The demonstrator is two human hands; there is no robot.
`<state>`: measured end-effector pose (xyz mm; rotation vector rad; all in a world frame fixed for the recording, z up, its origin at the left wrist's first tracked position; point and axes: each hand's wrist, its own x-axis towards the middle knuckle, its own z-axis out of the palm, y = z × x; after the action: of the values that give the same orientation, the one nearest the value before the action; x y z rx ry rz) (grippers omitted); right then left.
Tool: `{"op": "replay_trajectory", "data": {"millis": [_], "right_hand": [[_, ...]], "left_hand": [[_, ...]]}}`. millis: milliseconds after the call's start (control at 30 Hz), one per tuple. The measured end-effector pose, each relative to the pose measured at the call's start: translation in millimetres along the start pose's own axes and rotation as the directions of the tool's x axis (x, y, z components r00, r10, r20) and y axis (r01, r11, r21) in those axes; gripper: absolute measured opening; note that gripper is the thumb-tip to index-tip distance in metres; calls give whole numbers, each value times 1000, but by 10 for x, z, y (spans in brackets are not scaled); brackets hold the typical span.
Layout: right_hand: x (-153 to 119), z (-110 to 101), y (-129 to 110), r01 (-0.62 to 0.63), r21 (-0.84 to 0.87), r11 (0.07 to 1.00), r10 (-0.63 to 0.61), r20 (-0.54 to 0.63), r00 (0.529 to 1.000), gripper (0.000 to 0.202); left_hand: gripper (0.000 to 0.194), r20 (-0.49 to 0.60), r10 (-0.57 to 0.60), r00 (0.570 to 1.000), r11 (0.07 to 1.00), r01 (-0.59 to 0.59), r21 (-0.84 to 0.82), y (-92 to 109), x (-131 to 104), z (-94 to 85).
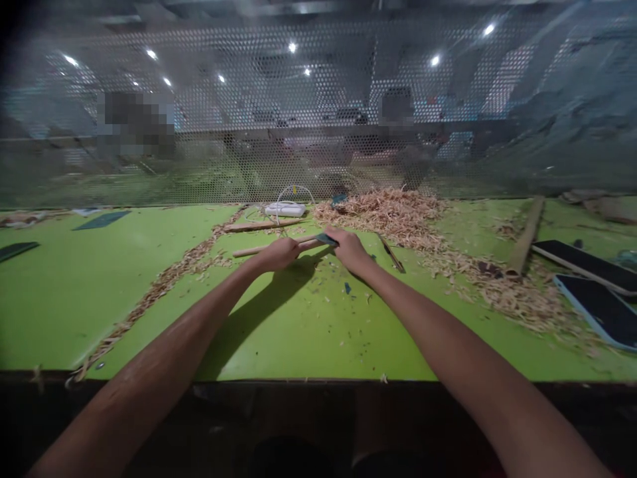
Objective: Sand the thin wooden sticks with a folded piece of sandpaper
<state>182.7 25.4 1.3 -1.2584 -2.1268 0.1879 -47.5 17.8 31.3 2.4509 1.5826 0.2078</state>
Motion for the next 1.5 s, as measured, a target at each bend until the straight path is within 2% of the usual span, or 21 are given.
{"op": "replay_trajectory", "data": {"millis": [133,333,500,667,733,833,867,1033,1067,1167,1233,1400,1500], "right_hand": [[4,-1,-39,-37,-105,994,40,31,999,58],[-56,30,-135,94,-81,992,-89,63,994,49],[-64,0,-126,-65,-117,991,70,39,997,42],[-84,32,-222,106,11,994,-106,56,993,41],[-78,-5,-210,77,13,997,-77,74,994,44],[-74,-65,-201,-64,-57,996,69,73,995,51],[-79,-69,-219,-78,-62,995,83,72,994,51],[-132,-17,-287,108,97,989,-114,67,991,44],[-136,-23,-256,96,109,989,-104,64,993,44],[-125,-75,-118,-58,77,995,53,61,997,45],[-118,-93,-74,-115,49,992,113,54,992,49],[-153,-33,-177,25,160,987,-36,71,997,53],[-162,-50,-138,0,167,986,-13,79,997,54]], "left_hand": [[47,3,-7,1000,1000,7,-20,4,-9,9],[50,-8,1,1000,1000,-2,-24,-25,-2,29],[41,33,-13,999,1000,13,9,-22,0,22],[48,0,27,1000,999,-27,-17,-31,-13,56],[51,-7,30,1000,1000,-30,-8,-33,-17,63],[51,-23,32,999,999,-31,45,-12,-28,50],[50,-26,38,999,997,-36,66,2,-37,42],[43,-37,37,999,991,-32,128,69,-105,10],[44,-37,33,999,992,-28,124,78,-116,3],[46,-25,30,999,994,-28,109,103,-133,-28],[47,-24,19,1000,994,-16,107,115,-135,-58],[44,-21,40,999,991,-37,129,61,-132,-111],[44,-26,54,998,992,-51,113,-22,-117,-118]]}}
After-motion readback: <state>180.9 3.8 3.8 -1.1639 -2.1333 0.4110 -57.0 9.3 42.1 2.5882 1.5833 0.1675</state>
